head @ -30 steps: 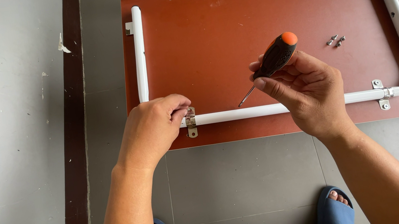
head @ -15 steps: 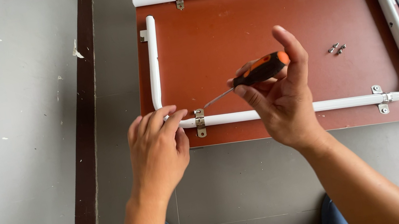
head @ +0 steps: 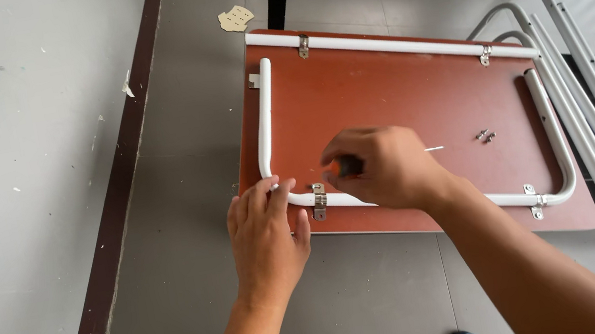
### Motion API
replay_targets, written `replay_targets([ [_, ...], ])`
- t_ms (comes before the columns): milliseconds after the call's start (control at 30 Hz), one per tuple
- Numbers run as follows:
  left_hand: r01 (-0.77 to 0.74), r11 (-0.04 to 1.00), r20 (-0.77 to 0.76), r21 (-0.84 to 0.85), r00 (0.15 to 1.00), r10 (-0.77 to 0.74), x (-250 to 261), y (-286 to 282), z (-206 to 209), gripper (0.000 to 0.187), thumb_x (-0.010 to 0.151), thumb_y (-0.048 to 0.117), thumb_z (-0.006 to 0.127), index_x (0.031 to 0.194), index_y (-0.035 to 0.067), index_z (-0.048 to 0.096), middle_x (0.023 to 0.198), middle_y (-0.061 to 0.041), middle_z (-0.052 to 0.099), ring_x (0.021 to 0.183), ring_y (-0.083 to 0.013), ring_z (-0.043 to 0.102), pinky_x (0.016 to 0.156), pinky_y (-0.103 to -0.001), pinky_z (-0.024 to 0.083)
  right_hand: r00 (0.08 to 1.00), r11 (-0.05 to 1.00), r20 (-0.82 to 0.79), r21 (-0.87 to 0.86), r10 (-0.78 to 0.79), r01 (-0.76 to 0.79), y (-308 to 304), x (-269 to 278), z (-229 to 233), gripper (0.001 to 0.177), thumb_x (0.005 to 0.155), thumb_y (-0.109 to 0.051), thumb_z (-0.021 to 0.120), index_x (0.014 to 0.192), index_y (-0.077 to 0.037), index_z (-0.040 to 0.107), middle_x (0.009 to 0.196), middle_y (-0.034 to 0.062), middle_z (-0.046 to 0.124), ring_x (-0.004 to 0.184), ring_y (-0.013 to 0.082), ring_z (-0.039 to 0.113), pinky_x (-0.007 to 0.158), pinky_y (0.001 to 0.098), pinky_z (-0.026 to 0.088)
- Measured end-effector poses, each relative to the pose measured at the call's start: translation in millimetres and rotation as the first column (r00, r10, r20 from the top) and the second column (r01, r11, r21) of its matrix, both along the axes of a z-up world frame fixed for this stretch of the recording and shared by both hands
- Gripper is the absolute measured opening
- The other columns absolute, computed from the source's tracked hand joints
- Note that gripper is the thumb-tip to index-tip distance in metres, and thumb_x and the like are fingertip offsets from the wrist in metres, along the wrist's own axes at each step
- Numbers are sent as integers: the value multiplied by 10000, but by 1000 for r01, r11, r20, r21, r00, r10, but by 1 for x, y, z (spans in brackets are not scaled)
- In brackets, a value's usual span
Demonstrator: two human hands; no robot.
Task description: The person uses a screwdriver to fasten screws into metal brackets on a reddish-brown tabletop, securing white tubular frame pieces. The person works methodically across multiple attachment points on the tabletop.
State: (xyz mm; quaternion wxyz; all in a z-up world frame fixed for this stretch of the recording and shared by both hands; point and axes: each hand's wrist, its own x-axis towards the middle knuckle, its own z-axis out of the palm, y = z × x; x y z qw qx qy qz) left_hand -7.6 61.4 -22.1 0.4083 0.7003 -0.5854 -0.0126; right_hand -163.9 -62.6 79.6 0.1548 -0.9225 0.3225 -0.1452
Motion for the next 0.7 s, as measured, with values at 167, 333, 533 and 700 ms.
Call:
replay_targets([
  [167,66,997,15,40,998,-66,-9,-3,4,372,804,209,771,1163,137,707,1274,-81,608,1253,-293,531,1158,-619,239,915,987,-371,48,160,-153,-24,34,-10,167,817,-150,772,983,-169,783,921,-24,777,791,214,708,657,397,558],
  [333,57,995,59,85,996,-63,-13,-12,-2,219,858,253,763,1054,155,771,1122,-23,690,1217,-256,557,1194,-635,189,878,989,-462,123,126,-78,-29,38,-31,112,869,-193,753,975,-190,787,911,-43,783,817,173,725,680,377,580],
  [533,47,997,40,56,998,-50,-11,-20,-9,128,857,259,772,975,227,811,967,45,724,1125,-217,594,1213,-599,210,900,978,-390,138,196,-154,-40,32,-38,90,819,-179,795,905,-152,789,876,-25,775,804,186,715,705,372,577],
  [700,64,995,77,77,995,-70,-5,-25,-12,255,802,254,816,1046,182,799,983,37,718,1103,-218,588,1203,-595,201,945,978,-325,203,27,42,-44,26,-34,129,841,-190,799,957,-137,781,796,25,750,680,193,699,654,362,571],
])
